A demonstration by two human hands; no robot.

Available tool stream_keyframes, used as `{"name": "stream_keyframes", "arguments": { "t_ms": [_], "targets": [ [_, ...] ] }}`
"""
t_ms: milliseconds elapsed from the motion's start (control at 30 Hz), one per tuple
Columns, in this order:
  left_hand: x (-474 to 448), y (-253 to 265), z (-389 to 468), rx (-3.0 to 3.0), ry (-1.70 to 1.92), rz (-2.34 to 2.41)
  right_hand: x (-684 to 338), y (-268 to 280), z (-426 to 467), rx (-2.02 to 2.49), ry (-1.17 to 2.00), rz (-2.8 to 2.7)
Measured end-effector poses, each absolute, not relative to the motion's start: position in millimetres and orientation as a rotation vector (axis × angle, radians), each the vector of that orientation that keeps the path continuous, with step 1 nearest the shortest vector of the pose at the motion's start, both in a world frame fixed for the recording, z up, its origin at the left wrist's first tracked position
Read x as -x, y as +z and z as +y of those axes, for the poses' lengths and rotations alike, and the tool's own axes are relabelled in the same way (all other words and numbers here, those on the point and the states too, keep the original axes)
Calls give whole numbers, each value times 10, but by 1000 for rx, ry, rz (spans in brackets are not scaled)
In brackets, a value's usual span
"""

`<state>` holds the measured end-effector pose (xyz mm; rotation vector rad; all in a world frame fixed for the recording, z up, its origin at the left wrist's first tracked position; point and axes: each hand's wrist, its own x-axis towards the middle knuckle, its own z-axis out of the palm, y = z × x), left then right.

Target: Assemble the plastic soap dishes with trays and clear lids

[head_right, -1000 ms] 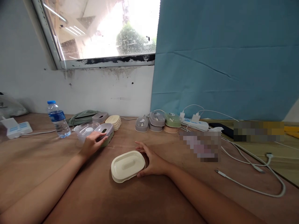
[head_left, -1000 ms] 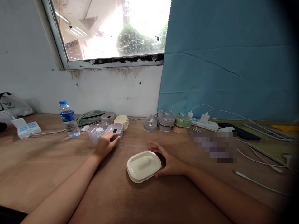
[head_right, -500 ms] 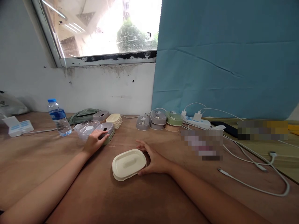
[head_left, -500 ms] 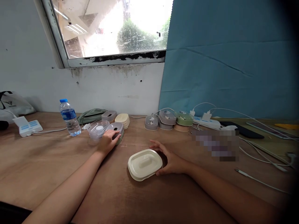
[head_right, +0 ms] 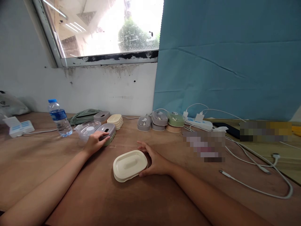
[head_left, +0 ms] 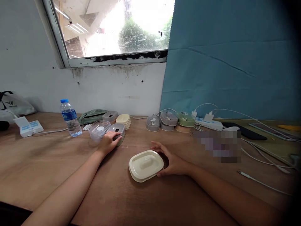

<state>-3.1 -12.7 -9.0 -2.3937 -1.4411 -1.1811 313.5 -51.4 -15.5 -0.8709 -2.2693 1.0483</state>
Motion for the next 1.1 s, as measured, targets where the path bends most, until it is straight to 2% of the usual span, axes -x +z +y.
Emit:
{"name": "stream_keyframes", "arguments": {
  "t_ms": [600, 833, 1000, 1100],
  "targets": [
    [-75, 86, -306, 2405, -1065, -1311, -3141, -181, -493, 801, 1110, -2242],
    [-434, 270, -716, 3251, -901, -798, -3122, -196, -431, 797, 1237, -2001],
    [-495, 170, -690, 3322, -1042, -877, -3118, -179, -392, 820, 1365, -1784],
    [-487, 112, -643, 3334, -1008, -906, -3124, -174, -380, 813, 1401, -1710]
  ]
}}
